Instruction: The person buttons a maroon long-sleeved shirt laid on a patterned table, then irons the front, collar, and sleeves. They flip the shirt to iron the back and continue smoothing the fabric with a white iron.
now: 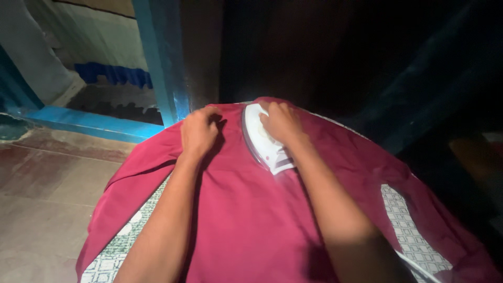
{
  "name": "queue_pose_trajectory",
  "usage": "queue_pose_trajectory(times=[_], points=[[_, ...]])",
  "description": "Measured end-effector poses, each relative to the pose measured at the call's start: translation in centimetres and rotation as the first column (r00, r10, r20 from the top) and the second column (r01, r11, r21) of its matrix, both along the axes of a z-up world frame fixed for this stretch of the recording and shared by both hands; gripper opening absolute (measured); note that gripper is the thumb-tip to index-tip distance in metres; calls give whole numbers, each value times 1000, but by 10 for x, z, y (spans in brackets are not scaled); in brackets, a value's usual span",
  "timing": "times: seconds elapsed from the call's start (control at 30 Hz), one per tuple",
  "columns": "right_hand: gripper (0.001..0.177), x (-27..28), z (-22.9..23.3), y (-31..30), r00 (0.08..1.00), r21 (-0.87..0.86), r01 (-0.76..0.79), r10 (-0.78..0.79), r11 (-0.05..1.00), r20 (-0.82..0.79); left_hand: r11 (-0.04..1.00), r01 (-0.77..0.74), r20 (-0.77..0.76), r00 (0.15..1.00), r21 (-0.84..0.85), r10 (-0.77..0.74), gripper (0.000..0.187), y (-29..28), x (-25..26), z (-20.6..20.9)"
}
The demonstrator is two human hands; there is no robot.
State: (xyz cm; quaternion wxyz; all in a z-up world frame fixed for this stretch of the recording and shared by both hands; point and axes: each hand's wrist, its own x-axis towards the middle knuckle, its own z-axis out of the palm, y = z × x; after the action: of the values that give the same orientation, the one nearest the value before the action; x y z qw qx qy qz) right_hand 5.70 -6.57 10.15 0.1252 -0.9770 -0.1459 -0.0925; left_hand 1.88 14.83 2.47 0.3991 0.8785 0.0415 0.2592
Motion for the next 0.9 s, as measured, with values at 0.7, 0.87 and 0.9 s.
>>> queue_pose_trajectory(times=[0.7, 0.87, 0.9], points=[[45, -1, 13, 36, 971, 88, -234, 238, 968, -39, 974, -222, 119, 967, -53, 226, 10, 29, 30, -14], [44, 6, 8, 48, 997, -29, -64, 63, 997, -47, 988, -154, 116, 981, -17, 155, 16, 30, 32, -21], [44, 7, 7, 52, 997, -41, -41, 39, 998, -61, 994, -107, 116, 987, -30, 110, 23, 33, 31, -21]])
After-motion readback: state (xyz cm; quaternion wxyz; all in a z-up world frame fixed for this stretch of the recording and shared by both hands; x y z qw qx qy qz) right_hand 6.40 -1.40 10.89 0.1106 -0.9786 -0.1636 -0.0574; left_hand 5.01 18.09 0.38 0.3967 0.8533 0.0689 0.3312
